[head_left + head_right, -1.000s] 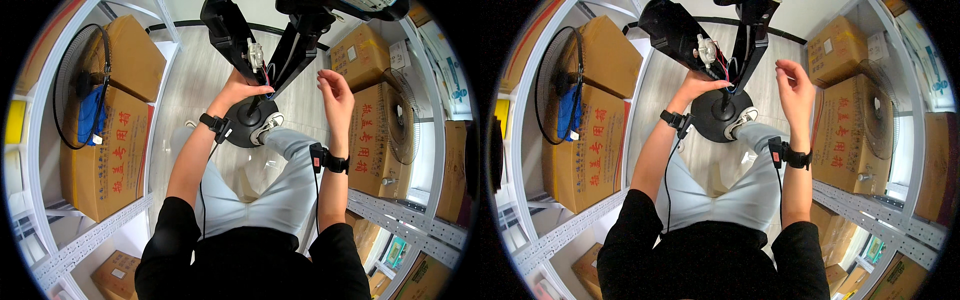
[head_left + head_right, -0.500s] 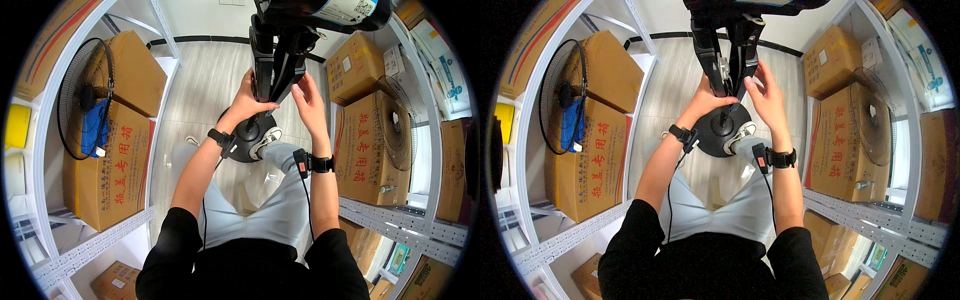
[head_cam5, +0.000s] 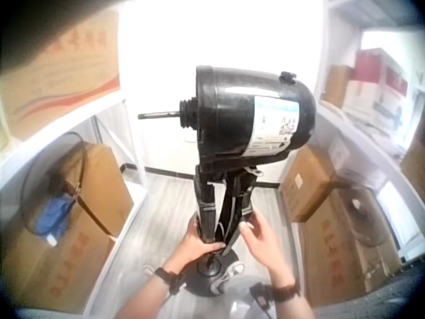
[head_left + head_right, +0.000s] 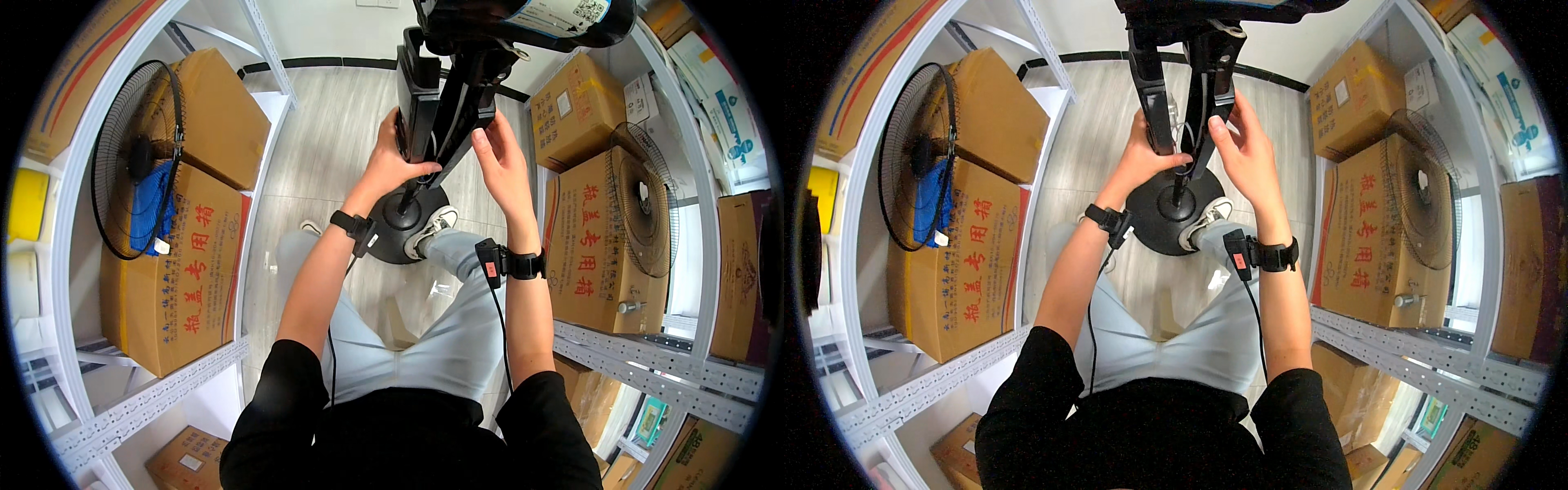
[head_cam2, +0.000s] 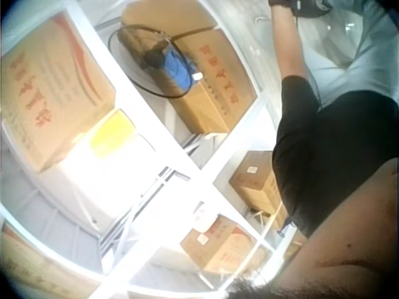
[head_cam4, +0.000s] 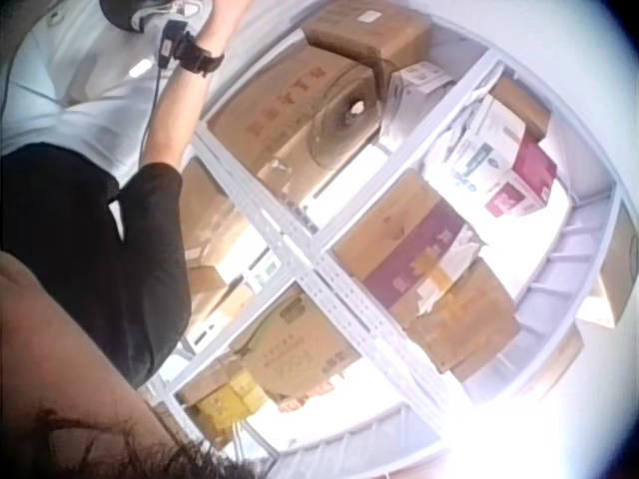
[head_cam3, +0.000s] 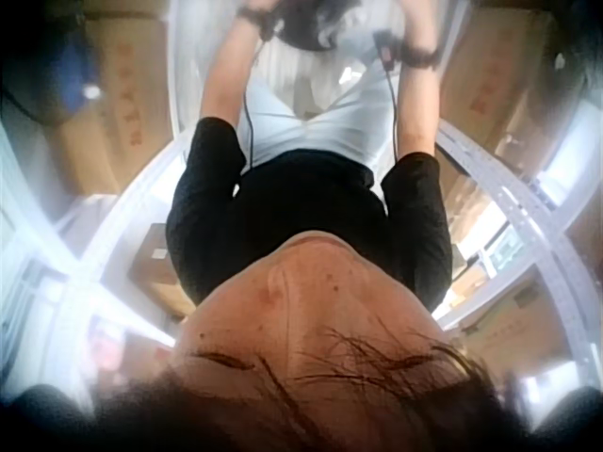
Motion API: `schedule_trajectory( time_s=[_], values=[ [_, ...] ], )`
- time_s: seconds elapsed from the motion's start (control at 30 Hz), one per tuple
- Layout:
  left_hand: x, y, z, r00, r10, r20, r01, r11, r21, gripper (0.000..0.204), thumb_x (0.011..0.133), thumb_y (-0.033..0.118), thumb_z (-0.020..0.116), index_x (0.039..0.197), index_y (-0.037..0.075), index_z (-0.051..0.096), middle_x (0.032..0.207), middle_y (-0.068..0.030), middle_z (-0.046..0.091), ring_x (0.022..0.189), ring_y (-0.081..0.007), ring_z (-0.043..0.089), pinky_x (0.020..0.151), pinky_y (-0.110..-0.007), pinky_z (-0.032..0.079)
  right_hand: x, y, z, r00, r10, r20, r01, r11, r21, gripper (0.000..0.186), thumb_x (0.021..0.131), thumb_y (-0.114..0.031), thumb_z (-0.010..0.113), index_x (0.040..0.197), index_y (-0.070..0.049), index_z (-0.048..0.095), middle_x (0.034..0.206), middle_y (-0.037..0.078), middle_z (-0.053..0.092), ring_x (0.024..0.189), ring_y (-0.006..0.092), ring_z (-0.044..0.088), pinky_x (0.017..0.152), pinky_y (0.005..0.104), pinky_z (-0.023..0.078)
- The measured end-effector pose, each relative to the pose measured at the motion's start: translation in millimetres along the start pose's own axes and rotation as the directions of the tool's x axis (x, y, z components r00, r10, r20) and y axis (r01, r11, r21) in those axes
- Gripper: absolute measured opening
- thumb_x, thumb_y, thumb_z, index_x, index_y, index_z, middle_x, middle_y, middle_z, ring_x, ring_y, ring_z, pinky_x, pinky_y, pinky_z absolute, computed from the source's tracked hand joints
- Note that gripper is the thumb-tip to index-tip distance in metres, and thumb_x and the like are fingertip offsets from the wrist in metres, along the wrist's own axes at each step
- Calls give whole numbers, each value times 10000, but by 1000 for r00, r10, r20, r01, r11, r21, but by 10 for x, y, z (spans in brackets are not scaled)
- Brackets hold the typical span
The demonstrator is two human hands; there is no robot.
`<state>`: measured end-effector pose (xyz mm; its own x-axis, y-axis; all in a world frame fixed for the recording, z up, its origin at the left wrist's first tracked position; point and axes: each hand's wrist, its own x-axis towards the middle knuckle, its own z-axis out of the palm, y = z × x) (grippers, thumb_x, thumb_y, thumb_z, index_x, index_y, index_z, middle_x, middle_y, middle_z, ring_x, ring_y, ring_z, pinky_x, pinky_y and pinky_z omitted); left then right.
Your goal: The person sits on the floor and uses a screwdriver to open the control housing of a standing fan, adjusts internal wiring, and then closes the housing. The person then reassembles the fan and places it upright.
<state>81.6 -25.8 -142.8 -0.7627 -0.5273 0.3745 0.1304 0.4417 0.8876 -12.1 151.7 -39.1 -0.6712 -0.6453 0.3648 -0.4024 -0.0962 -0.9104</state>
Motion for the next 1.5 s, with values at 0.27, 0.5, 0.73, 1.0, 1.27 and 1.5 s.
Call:
schedule_trajectory(
  time_s=[0.27, 0.5, 0.73, 1.0, 1.27, 1.5],
  values=[
    [-104, -98, 226, 1000, 12, 4, -13, 998, 58, 1298, 511, 330, 988, 1498, -38, 229, 1414, -257, 393, 1325, -388, 434, 1095, -428, 402, -20, -61, 23, 999, 23, 26, -23, 1000, -9, 483, 1012, -212, 596, 1425, -2, 463, 1323, 147, 591, 1292, 213, 526, 961, 346, 523],
    [-94, -32, 239, 999, 39, -10, -37, 992, 122, 1231, 513, 292, 984, 1470, -30, 279, 1395, -269, 424, 1316, -418, 435, 1097, -455, 393, -11, -69, 19, 998, 28, 48, -27, 1000, -10, 451, 1020, -204, 582, 1413, -8, 478, 1311, 126, 593, 1292, 204, 524, 949, 328, 517],
    [-116, 54, 244, 1000, 11, 19, -13, 994, 111, 1195, 511, 242, 976, 1466, -5, 301, 1384, -249, 449, 1312, -415, 437, 1104, -462, 384, -21, -79, 38, 999, 40, 36, -40, 999, 1, 442, 1023, -209, 578, 1407, -13, 482, 1310, 121, 594, 1294, 207, 523, 962, 337, 510],
    [-84, 87, 259, 999, 51, -4, -50, 988, 143, 1199, 519, 266, 974, 1471, 5, 295, 1392, -239, 449, 1309, -412, 439, 1102, -466, 387, -21, -27, 18, 998, 53, 47, -53, 999, 6, 464, 1025, -221, 577, 1426, -15, 468, 1339, 145, 584, 1300, 209, 519, 977, 341, 499],
    [-81, 137, 229, 999, 43, 25, -46, 989, 139, 1206, 531, 293, 969, 1480, 14, 279, 1385, -239, 450, 1304, -408, 439, 1093, -461, 395, -30, -70, 0, 998, 42, 53, -42, 999, 2, 491, 1013, -220, 596, 1431, -2, 457, 1340, 163, 584, 1272, 203, 538, 992, 345, 488],
    [-67, 152, 271, 998, -4, 56, -7, 982, 188, 1240, 545, 319, 965, 1487, 0, 225, 1377, -229, 424, 1294, -404, 434, 1085, -460, 398, 92, -331, 202, 989, -62, -134, 30, 973, -230, 775, 840, -289, 805, 1445, 7, 421, 1262, 175, 637, 1112, 207, 644, 963, 361, 506]
  ],
)
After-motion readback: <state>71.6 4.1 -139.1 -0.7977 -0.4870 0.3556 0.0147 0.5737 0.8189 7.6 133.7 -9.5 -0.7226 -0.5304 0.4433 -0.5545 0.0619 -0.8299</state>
